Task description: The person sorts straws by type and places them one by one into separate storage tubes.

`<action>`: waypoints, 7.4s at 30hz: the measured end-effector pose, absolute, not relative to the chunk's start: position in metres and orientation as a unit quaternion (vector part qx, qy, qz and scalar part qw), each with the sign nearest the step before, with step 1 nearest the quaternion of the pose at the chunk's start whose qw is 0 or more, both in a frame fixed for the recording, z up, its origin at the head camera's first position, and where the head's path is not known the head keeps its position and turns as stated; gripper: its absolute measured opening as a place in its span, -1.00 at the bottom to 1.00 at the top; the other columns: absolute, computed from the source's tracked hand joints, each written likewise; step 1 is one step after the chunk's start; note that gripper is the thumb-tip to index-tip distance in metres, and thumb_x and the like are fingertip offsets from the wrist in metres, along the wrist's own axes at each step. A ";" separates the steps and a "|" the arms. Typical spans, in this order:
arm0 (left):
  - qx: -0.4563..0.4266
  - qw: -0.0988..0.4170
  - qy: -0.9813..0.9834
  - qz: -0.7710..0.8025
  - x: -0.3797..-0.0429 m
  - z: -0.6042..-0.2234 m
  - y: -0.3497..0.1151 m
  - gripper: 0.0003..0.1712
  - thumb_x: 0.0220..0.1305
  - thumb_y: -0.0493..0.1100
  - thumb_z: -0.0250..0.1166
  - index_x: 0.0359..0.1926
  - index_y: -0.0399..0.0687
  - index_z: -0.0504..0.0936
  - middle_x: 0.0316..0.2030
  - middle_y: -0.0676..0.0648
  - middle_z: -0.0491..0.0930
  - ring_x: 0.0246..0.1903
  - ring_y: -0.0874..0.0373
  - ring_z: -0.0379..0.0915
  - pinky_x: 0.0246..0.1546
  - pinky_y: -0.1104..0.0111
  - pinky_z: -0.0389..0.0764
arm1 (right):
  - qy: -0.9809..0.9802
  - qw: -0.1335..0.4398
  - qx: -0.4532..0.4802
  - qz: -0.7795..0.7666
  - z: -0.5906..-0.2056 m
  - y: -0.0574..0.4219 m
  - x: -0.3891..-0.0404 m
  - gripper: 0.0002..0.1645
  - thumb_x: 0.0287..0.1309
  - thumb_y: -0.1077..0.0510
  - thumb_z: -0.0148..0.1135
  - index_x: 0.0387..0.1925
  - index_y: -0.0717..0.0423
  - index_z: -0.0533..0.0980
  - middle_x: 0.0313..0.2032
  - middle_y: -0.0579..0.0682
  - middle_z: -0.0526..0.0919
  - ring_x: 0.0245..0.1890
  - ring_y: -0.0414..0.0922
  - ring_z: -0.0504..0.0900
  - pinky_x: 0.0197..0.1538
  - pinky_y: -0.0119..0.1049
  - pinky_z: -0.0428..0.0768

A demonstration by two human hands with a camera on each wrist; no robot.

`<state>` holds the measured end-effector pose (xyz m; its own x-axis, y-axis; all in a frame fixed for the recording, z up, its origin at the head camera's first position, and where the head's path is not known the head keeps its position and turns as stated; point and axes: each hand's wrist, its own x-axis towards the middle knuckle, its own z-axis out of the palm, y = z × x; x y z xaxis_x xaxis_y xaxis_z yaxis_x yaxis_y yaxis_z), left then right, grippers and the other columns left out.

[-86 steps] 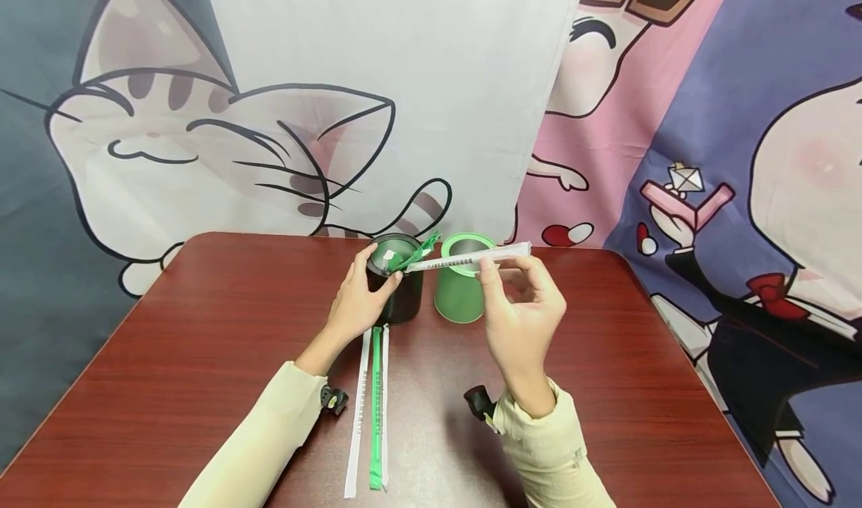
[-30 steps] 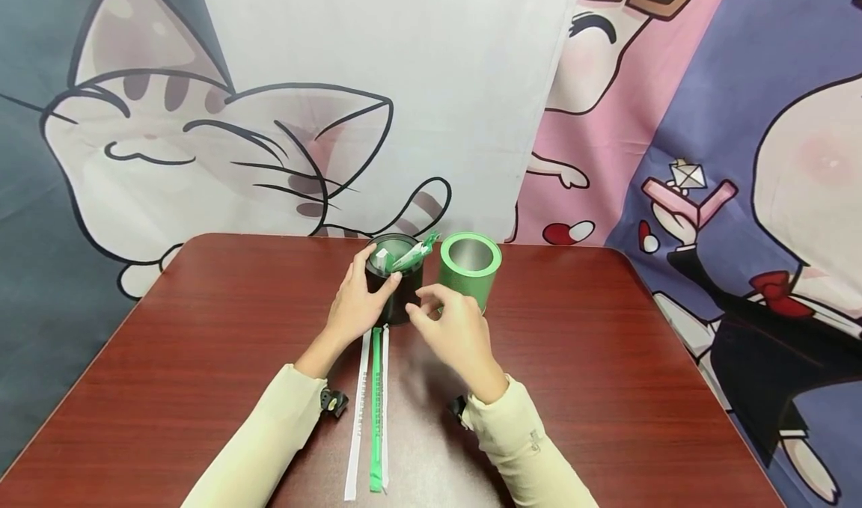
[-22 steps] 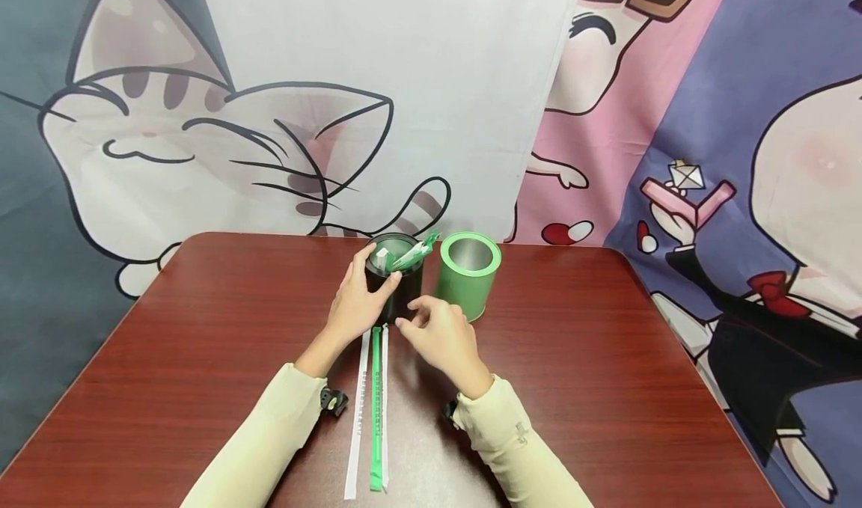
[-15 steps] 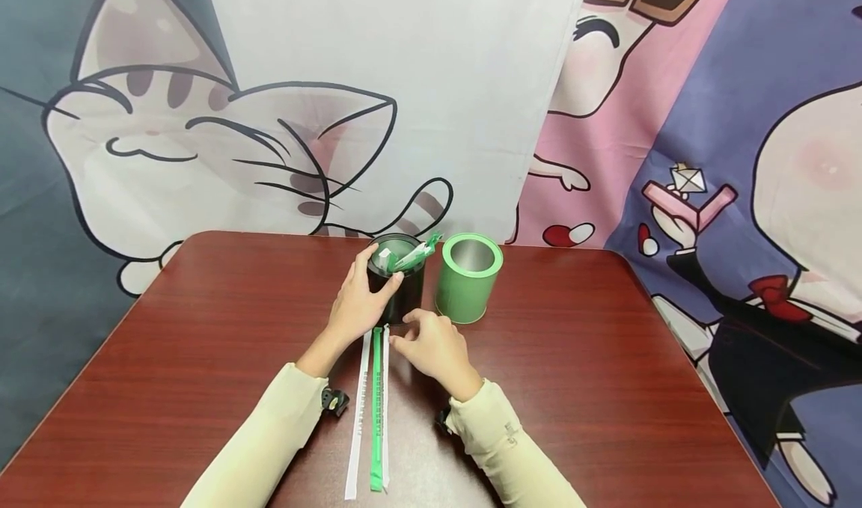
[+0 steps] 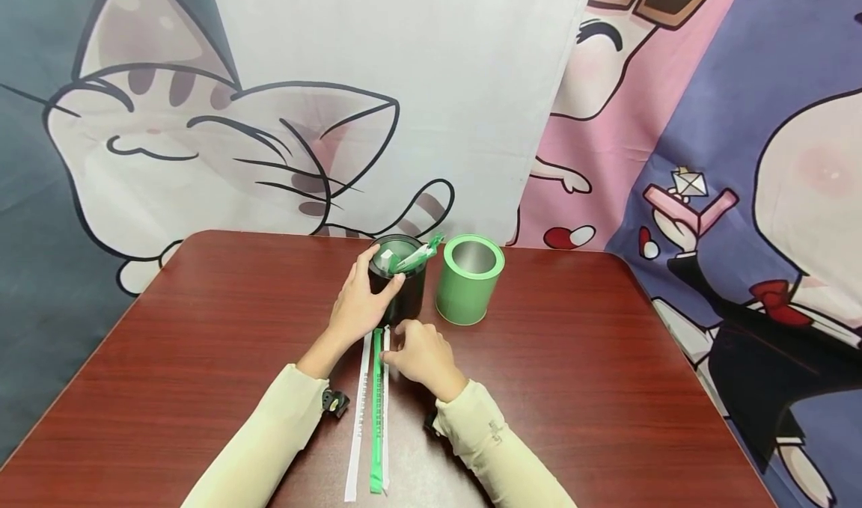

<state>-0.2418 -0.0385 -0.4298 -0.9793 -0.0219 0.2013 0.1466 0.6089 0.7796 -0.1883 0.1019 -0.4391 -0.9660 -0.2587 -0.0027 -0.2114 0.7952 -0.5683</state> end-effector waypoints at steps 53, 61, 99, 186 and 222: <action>-0.028 0.096 -0.892 -0.440 -0.241 -0.429 -0.038 -0.12 0.21 0.52 0.10 0.48 0.52 0.07 0.29 0.00 0.34 0.20 -0.06 0.35 -0.03 -0.12 0.46 | 0.831 0.125 -0.217 -0.496 -0.348 0.161 -0.173 -0.90 0.15 0.42 0.12 -0.36 0.27 0.56 -0.55 0.01 0.50 -0.61 -0.14 0.45 -0.50 -0.39 0.44; -0.028 0.097 -0.894 -0.437 -0.242 -0.429 -0.037 -0.12 0.21 0.51 0.11 0.48 0.50 0.08 0.29 -0.01 0.35 0.19 -0.07 0.37 -0.04 -0.13 0.47 | 0.834 0.075 -0.197 -0.510 -0.354 0.159 -0.175 -0.83 0.10 0.45 0.08 -0.51 0.25 0.53 -0.59 0.04 0.52 -0.63 -0.10 0.51 -0.48 -0.37 0.48; -0.024 0.098 -0.894 -0.437 -0.238 -0.428 -0.036 -0.13 0.22 0.48 0.13 0.48 0.50 0.08 0.27 -0.01 0.36 0.16 -0.08 0.38 -0.08 -0.12 0.48 | 0.538 -0.338 -0.023 -0.772 -0.279 0.173 -0.238 -0.71 -0.05 0.54 -0.13 -0.63 0.17 0.39 -0.54 0.09 0.73 -0.81 -0.25 0.45 -0.82 -0.44 0.36; -0.037 0.094 -0.893 -0.439 -0.239 -0.431 -0.037 -0.09 0.18 0.59 0.03 0.49 0.55 0.03 0.32 0.00 0.32 0.19 -0.09 0.37 -0.08 -0.13 0.47 | 0.897 0.066 -0.211 -0.382 -0.451 0.095 -0.159 -0.55 -0.15 0.07 0.59 -0.26 0.14 0.53 -0.60 -0.25 0.58 -0.61 -0.38 0.51 -0.41 -0.41 0.50; -0.036 0.092 -0.889 -0.448 -0.239 -0.429 -0.038 -0.11 0.20 0.51 0.12 0.49 0.50 0.07 0.30 -0.03 0.33 0.20 -0.11 0.35 0.00 -0.12 0.45 | 0.942 0.087 -0.203 -0.254 -0.447 0.088 -0.149 -0.54 -0.41 0.16 0.60 -0.35 -0.05 0.55 -0.64 -0.31 0.44 -0.60 -0.30 0.43 -0.42 -0.29 0.44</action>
<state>-0.2391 -0.0381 -0.4291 -0.9807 -0.0187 0.1947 0.1453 0.5965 0.7894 -0.1485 0.0881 -0.4471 -0.9024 -0.4266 -0.0617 -0.3377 0.7887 -0.5137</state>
